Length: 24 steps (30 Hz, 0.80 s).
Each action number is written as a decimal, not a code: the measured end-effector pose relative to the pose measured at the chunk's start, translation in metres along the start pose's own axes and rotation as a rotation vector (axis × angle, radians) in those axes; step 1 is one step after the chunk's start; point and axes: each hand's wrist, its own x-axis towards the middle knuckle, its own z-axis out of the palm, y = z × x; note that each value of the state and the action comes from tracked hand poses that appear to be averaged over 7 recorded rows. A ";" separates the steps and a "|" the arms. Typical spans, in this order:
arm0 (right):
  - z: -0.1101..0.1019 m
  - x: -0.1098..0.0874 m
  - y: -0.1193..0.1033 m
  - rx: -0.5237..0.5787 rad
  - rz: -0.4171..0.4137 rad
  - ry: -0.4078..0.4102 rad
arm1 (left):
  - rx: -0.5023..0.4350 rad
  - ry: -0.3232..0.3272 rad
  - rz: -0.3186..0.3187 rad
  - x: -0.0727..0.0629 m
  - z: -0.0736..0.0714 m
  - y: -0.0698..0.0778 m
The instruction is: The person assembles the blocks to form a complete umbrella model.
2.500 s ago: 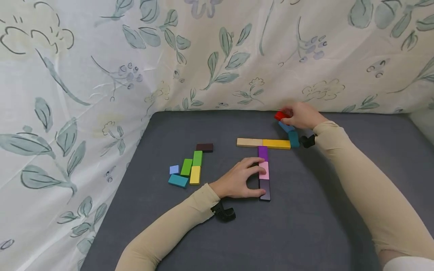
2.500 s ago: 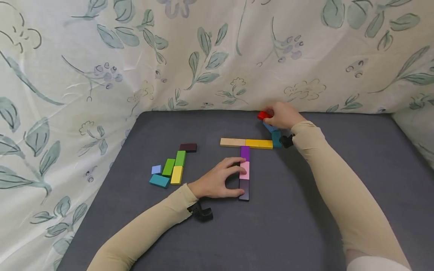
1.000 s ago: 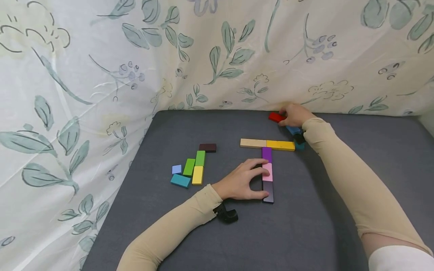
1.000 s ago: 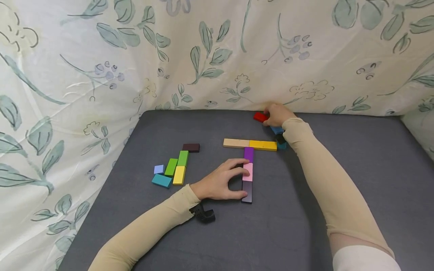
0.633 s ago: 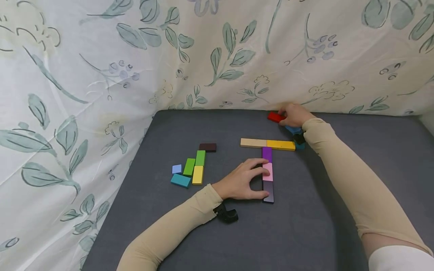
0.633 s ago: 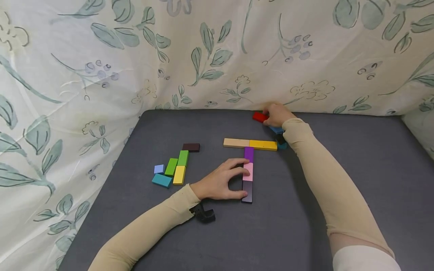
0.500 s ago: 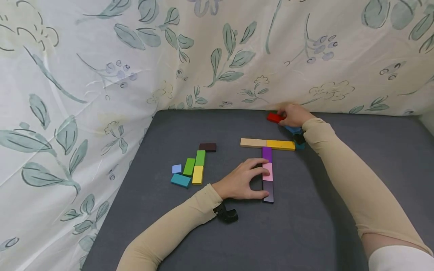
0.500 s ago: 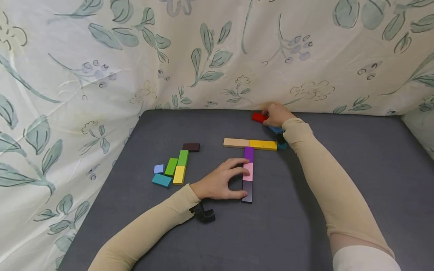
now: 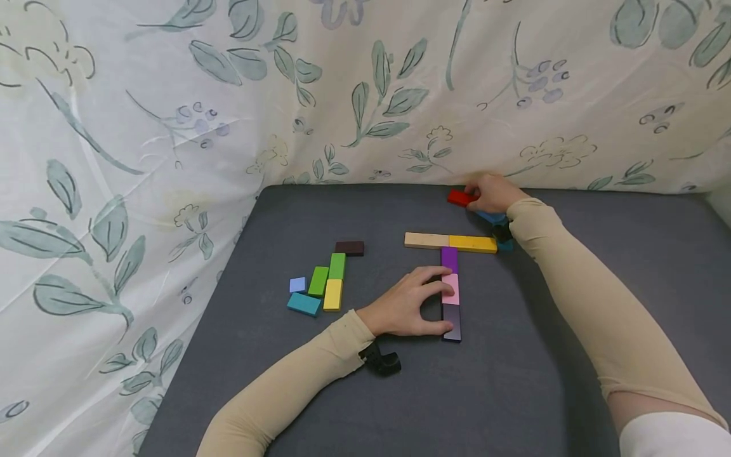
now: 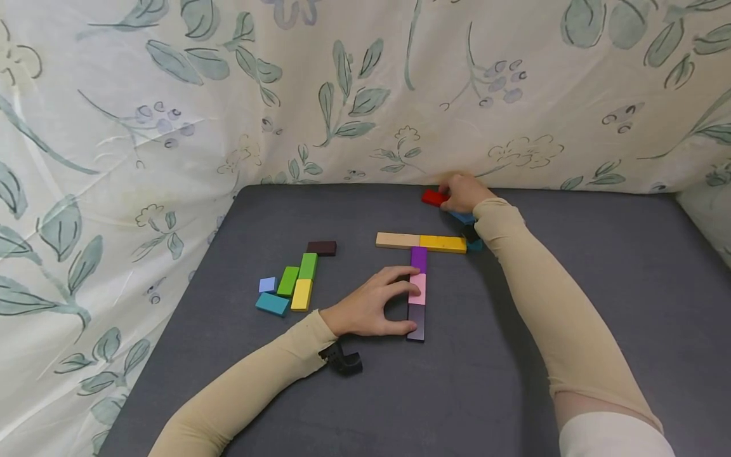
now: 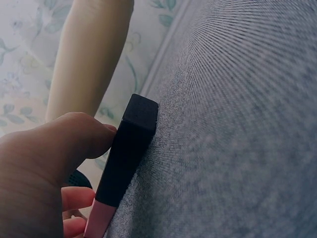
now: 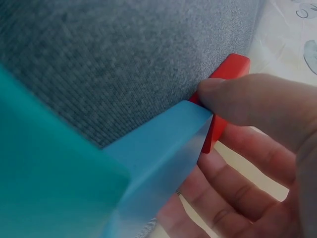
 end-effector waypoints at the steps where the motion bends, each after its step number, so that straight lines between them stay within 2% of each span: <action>1: 0.000 0.000 0.000 0.001 0.000 0.000 | 0.000 0.000 0.000 0.000 0.000 0.000; 11: 0.004 0.005 0.006 0.017 0.000 -0.007 | 0.011 0.015 0.013 -0.001 0.004 -0.002; 24: -0.003 -0.010 -0.001 0.023 0.024 -0.012 | 0.008 0.015 0.010 -0.003 0.004 -0.001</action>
